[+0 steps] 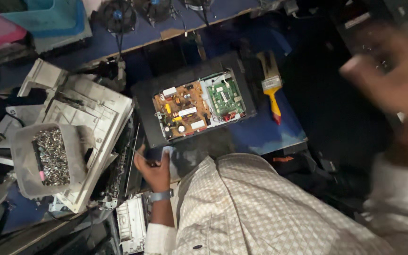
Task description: The person uses a green-handled screwdriver to remove and reinstall screws on an open electronic device, likely a power supply unit. They repeatedly pick up screws, position them, and tighten them while working over a cluttered workbench.
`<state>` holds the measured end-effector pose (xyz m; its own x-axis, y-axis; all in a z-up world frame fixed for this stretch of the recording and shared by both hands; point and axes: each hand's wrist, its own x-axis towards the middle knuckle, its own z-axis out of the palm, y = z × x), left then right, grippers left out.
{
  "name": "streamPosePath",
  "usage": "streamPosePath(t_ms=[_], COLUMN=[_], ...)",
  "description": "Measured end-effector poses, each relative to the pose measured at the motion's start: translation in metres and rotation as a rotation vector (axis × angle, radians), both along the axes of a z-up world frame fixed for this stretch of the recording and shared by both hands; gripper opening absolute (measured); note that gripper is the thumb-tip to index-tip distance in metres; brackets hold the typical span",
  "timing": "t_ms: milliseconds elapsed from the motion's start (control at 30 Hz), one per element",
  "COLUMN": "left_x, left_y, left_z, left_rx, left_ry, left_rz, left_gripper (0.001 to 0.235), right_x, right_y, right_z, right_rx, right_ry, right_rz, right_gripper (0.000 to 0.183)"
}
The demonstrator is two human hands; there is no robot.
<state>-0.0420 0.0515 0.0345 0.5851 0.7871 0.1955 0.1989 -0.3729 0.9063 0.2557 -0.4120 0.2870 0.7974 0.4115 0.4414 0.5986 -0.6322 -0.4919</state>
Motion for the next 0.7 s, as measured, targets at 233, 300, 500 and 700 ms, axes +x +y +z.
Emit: streamPosePath(t_ms=[233,300,500,700], left_x=[0.023,0.016,0.023,0.035], left_y=[0.004,0.011,0.026,0.005], left_z=[-0.012,-0.009,0.019,0.041], left_rx=[-0.33,-0.247,-0.132,-0.137], left_ry=[0.062,0.049,0.312,0.1], left_rz=[-0.005,-0.095,-0.146,-0.155], left_gripper=[0.082,0.079,0.089,0.096], right_x=[-0.077,-0.084,-0.08,-0.089], right_y=[0.163,0.171,0.17,0.176], right_z=[-0.128,-0.157,-0.205,-0.211], right_rx=[0.146,0.161,0.235,0.455], right_ry=[0.594,0.565,0.648,0.535], right_rz=[0.279,0.14,-0.067,0.117], right_gripper=[0.111,0.11,0.1,0.099])
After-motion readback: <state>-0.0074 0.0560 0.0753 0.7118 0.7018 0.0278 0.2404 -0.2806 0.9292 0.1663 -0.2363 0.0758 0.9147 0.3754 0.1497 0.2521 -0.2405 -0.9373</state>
